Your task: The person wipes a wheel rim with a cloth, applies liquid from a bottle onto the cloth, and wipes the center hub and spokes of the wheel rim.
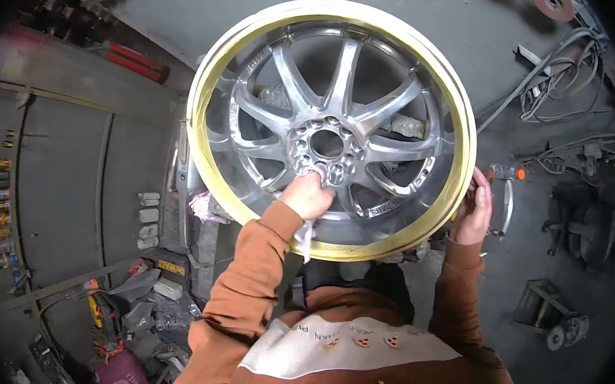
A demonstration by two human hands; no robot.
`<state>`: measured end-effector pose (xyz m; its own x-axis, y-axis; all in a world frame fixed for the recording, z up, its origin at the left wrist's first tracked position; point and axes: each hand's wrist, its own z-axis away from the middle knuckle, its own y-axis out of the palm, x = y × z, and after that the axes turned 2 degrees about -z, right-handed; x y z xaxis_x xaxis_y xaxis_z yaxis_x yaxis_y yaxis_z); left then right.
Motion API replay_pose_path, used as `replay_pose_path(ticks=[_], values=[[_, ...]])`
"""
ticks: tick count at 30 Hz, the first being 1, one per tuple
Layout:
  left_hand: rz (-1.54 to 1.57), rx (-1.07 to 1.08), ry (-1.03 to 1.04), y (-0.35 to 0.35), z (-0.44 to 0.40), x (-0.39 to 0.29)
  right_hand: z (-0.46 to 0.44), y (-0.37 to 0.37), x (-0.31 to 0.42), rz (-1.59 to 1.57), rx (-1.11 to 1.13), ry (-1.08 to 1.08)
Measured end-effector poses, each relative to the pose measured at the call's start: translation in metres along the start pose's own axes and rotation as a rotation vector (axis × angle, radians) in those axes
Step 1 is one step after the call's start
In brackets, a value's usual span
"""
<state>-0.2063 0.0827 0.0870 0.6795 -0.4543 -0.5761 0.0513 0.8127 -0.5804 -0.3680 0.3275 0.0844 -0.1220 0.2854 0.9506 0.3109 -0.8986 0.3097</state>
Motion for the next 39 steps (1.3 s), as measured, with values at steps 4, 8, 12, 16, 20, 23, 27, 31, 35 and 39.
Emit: replay_pose_path(ticks=[4, 8, 12, 16, 20, 23, 27, 31, 35, 39], values=[[1.576, 0.001, -0.369, 0.028, -0.004, 0.006, 0.004, 0.013, -0.018, 0.168, -0.098, -0.052], [1.788, 0.229, -0.132, 0.039, 0.001, 0.025, 0.007, 0.025, -0.012, 0.240, -0.090, -0.069], [-0.315, -0.213, 0.137, 0.014, 0.003, 0.026, 0.006, 0.011, -0.019, 0.231, -0.037, -0.032], [-0.884, -0.009, 0.151, -0.014, 0.014, -0.006, 0.002, 0.008, -0.022, 0.302, -0.113, 0.085], [-1.087, 0.059, 0.159, -0.010, 0.000, -0.013, 0.002, 0.006, -0.024, 0.482, 0.002, -0.162], [-1.127, 0.101, 0.106, -0.004, 0.000, -0.028, 0.000, 0.008, -0.013, 0.612, 0.043, -0.276], [-0.863, -0.180, -0.097, 0.026, 0.008, -0.022, -0.001, 0.005, -0.012, 0.556, 0.054, -0.313], [0.200, -0.092, -0.428, 0.023, 0.001, 0.015, -0.002, 0.005, -0.015, 0.540, 0.040, -0.322], [-0.980, -0.125, -0.092, 0.010, 0.011, -0.015, -0.002, 0.002, -0.017, 0.522, 0.071, -0.302], [-1.048, -0.009, -0.074, -0.009, 0.004, -0.017, -0.002, 0.000, -0.020, 0.498, 0.071, -0.281]])
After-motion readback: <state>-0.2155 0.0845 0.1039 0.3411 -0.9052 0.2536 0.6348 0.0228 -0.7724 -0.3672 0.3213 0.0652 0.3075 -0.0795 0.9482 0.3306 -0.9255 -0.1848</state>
